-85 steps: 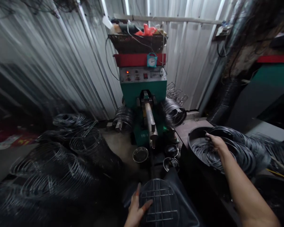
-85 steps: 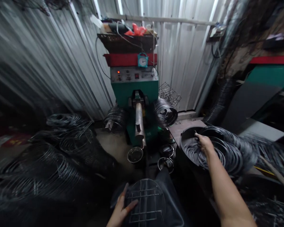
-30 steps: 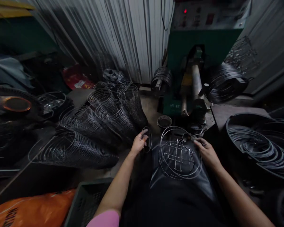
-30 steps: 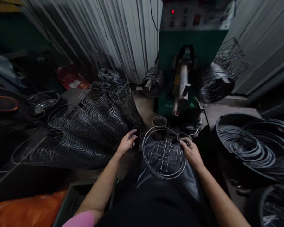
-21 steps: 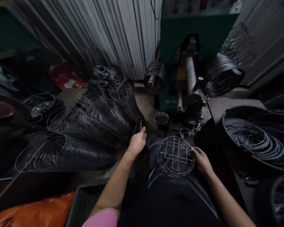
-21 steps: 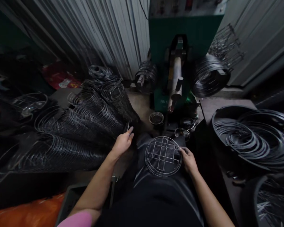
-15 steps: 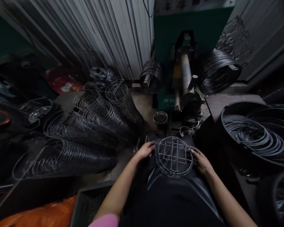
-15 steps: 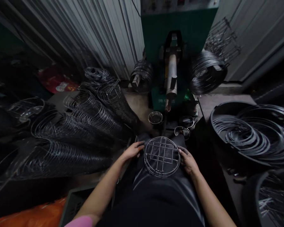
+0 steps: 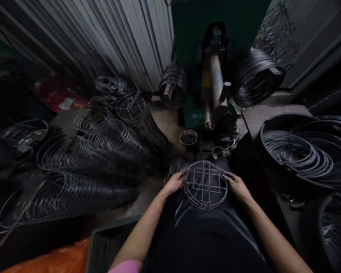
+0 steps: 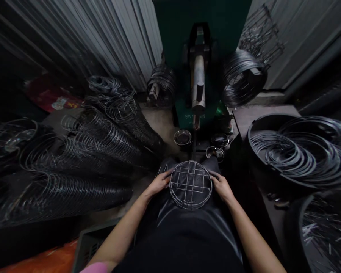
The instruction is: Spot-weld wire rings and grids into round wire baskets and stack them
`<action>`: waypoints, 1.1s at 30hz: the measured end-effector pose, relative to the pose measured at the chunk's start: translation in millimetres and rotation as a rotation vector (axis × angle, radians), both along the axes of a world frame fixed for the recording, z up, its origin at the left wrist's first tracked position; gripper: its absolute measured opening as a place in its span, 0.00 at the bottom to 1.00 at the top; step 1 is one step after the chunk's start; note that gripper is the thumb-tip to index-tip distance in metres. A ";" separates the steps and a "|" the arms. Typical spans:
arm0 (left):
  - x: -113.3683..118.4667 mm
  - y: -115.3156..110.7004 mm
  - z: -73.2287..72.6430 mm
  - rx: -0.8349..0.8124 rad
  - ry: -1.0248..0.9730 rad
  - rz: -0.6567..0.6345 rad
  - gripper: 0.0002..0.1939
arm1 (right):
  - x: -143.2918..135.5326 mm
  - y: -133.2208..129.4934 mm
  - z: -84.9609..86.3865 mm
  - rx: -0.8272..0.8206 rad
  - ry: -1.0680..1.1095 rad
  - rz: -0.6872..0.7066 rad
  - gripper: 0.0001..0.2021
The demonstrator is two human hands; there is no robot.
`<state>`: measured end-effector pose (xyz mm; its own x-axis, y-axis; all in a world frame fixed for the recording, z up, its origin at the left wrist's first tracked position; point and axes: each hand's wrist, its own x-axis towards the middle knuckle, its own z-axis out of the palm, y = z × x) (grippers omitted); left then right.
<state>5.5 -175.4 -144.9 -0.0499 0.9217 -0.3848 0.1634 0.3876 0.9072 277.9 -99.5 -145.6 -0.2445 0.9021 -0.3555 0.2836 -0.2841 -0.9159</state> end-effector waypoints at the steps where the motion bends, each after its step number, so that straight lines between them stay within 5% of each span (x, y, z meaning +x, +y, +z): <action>1: -0.9 0.0 0.2 0.021 0.026 -0.033 0.22 | 1.8 1.0 2.1 0.026 -0.020 0.035 0.19; 7: -26.6 1.1 12.3 -0.021 0.033 -0.274 0.29 | 17.5 2.5 7.5 0.024 -0.088 0.233 0.23; 11: -32.9 -0.1 21.0 -0.030 -0.027 -0.495 0.52 | 19.4 -5.2 8.5 -0.026 -0.088 0.242 0.29; 16: -5.8 -12.0 20.5 0.045 0.305 -0.384 0.65 | 15.3 -18.9 9.4 0.013 -0.118 0.168 0.28; 24: 15.9 -17.3 18.2 -0.040 0.535 -0.334 0.65 | 10.9 -23.8 4.0 0.094 -0.169 0.108 0.27; 29: 0.8 -22.6 23.2 0.079 0.221 -0.399 0.66 | 16.8 -24.5 10.1 0.077 -0.144 0.156 0.26; 33: -23.5 -23.1 24.2 -0.048 -0.035 -0.295 0.50 | 17.2 -28.2 11.8 0.126 -0.150 0.005 0.20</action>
